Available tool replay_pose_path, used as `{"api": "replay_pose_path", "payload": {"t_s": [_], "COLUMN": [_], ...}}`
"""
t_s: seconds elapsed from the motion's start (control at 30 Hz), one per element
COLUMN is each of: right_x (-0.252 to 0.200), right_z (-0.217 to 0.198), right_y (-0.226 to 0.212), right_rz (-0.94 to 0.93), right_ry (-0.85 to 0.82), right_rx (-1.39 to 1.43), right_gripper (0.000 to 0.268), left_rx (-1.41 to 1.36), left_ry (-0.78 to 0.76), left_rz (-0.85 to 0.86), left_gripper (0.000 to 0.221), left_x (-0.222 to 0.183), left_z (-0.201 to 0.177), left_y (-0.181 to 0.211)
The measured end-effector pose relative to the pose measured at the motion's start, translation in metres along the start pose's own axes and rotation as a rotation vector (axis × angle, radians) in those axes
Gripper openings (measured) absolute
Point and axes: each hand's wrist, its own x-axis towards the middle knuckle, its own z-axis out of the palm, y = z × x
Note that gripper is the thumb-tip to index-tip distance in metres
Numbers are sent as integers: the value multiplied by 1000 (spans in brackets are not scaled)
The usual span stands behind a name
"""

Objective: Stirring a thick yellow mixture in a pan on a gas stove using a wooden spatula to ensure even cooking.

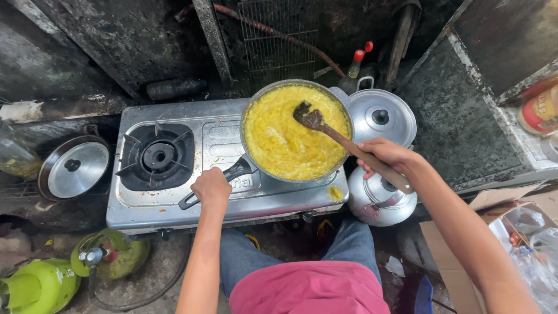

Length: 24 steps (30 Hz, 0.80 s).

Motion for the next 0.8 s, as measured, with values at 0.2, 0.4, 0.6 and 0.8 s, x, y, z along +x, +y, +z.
{"api": "replay_pose_path", "payload": {"t_s": [0.2, 0.4, 0.6, 0.8], "right_x": [-33, -80, -15, 87], "right_z": [-15, -17, -39, -21], "right_y": [22, -7, 50, 48], "right_rz": [-104, -173, -594, -868], "right_ry": [127, 385, 934, 1183], "right_rx": [-253, -1289, -1844, -1801], "right_gripper": [44, 38, 16, 3], "left_rx": [13, 21, -1, -6], "left_ry": [-11, -17, -12, -14], "left_rz": [-7, -7, -1, 12], "left_gripper": [13, 15, 14, 18], "left_x": [-1, -1, 0, 3], "left_z": [0, 3, -1, 0], "left_y": [1, -2, -1, -1]}}
